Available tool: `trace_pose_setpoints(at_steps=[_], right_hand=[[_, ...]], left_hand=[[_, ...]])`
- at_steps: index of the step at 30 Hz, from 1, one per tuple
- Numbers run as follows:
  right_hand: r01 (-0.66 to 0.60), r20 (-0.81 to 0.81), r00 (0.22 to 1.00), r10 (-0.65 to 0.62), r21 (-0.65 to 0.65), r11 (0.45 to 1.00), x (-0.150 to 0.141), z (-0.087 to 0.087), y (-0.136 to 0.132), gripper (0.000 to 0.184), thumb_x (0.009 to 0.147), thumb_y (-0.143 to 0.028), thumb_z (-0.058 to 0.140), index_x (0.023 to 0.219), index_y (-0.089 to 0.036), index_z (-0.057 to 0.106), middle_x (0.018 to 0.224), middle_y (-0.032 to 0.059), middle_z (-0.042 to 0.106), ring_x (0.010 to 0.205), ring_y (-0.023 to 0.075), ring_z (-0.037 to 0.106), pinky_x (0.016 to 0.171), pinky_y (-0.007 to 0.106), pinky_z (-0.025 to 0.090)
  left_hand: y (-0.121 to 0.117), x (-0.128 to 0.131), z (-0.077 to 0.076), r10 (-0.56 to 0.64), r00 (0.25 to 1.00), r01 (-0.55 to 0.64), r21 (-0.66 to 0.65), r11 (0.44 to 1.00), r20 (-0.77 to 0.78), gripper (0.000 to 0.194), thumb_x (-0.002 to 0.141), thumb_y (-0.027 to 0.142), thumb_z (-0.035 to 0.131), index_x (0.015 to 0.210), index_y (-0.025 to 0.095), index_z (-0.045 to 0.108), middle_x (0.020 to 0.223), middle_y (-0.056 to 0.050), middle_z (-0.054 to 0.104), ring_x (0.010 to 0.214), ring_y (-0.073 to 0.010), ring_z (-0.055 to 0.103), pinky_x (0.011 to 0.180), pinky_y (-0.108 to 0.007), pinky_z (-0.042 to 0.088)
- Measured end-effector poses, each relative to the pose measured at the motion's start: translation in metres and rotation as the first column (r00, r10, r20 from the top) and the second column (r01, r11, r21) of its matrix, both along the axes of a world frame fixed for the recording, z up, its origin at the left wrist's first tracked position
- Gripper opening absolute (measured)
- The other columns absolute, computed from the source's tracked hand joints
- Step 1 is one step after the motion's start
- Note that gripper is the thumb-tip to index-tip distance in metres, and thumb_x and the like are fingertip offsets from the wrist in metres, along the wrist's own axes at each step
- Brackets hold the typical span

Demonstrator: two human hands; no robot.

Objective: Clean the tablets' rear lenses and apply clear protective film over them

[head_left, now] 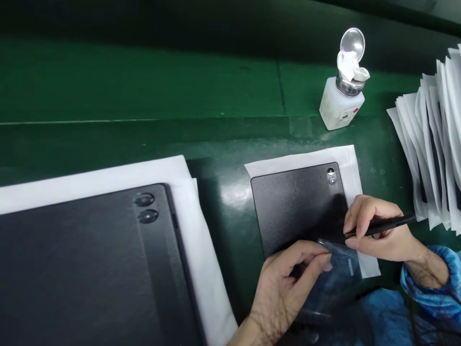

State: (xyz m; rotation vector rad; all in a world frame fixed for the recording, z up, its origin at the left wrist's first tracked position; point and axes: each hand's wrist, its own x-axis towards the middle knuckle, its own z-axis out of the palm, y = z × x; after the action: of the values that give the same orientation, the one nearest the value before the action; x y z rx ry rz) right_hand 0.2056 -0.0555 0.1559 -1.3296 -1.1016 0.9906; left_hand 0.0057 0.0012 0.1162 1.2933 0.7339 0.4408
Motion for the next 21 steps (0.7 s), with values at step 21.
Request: trace_pose_setpoints(at_steps=[21], right_hand=[[-0.025, -0.058, 0.998, 0.033, 0.120, 0.992, -0.005, -0.012, -0.005, 0.024, 0.083, -0.011, 0.076, 0.076, -0.026, 0.059, 0.077, 0.0002, 0.070, 0.069, 0.0150, 0.069, 0.060, 0.026, 0.058]], left_hand=[[0.001, 0.000, 0.000, 0.021, 0.994, -0.001, 0.180, 0.984, -0.111, 0.017, 0.087, 0.017, 0.063, 0.085, 0.033, 0.067, 0.068, 0.016, 0.071, 0.055, -0.0043, 0.068, 0.057, -0.002, 0.046]])
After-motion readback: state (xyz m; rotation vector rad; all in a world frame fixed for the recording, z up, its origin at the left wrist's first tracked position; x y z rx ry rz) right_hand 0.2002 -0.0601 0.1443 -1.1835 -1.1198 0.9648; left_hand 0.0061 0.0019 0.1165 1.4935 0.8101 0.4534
